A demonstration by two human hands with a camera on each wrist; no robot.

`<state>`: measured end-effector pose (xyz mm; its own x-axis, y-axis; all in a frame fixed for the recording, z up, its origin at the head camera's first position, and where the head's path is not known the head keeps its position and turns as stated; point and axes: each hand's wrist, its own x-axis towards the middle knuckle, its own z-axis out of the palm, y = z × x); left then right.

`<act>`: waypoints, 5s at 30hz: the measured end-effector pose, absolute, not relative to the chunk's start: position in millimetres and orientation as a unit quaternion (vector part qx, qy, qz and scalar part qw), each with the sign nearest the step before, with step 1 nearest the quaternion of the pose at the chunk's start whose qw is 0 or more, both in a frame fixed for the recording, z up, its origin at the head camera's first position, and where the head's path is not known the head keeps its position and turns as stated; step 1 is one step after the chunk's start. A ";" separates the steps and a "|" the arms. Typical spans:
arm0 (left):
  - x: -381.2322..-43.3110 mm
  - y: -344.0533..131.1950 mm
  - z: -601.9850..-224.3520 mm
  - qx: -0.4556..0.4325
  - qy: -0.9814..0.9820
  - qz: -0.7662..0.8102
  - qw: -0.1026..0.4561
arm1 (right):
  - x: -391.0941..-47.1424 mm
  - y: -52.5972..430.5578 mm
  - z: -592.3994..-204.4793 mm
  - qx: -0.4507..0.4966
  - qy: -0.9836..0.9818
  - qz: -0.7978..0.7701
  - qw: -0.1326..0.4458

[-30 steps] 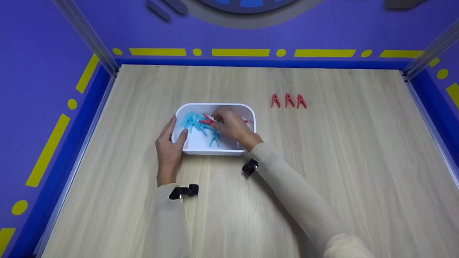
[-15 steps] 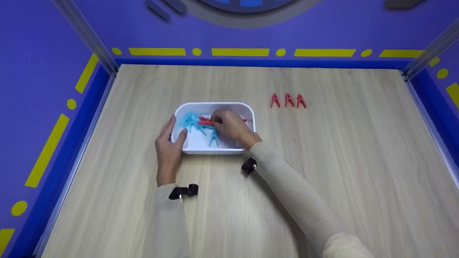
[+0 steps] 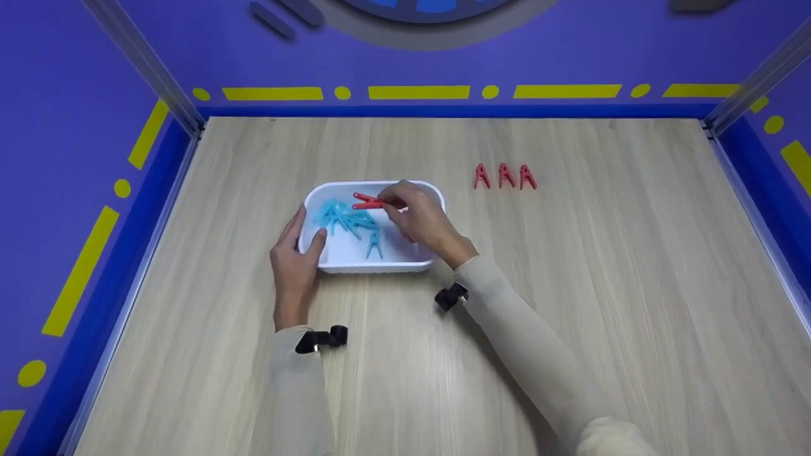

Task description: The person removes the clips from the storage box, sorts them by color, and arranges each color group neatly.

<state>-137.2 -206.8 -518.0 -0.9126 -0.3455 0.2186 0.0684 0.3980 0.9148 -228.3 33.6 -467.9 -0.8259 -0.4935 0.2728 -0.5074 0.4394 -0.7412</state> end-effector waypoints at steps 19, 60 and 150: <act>-135.4 -210.8 -517.9 0.077 -0.807 -0.549 0.201 | -222.5 124.4 -452.5 0.230 -0.833 0.478 0.155; -136.1 -205.4 -515.5 0.086 -0.808 -0.549 0.193 | -246.7 207.1 -503.3 0.089 -0.902 0.423 0.005; -137.7 -207.9 -515.9 0.082 -0.808 -0.548 0.199 | -239.0 167.3 -497.4 0.052 -0.895 0.435 0.081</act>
<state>-137.7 -207.9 -515.9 -0.9074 -0.3512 0.2309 0.0848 0.3851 0.9190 -239.0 167.3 -497.4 -0.9813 -0.0229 0.1909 -0.1642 0.6164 -0.7701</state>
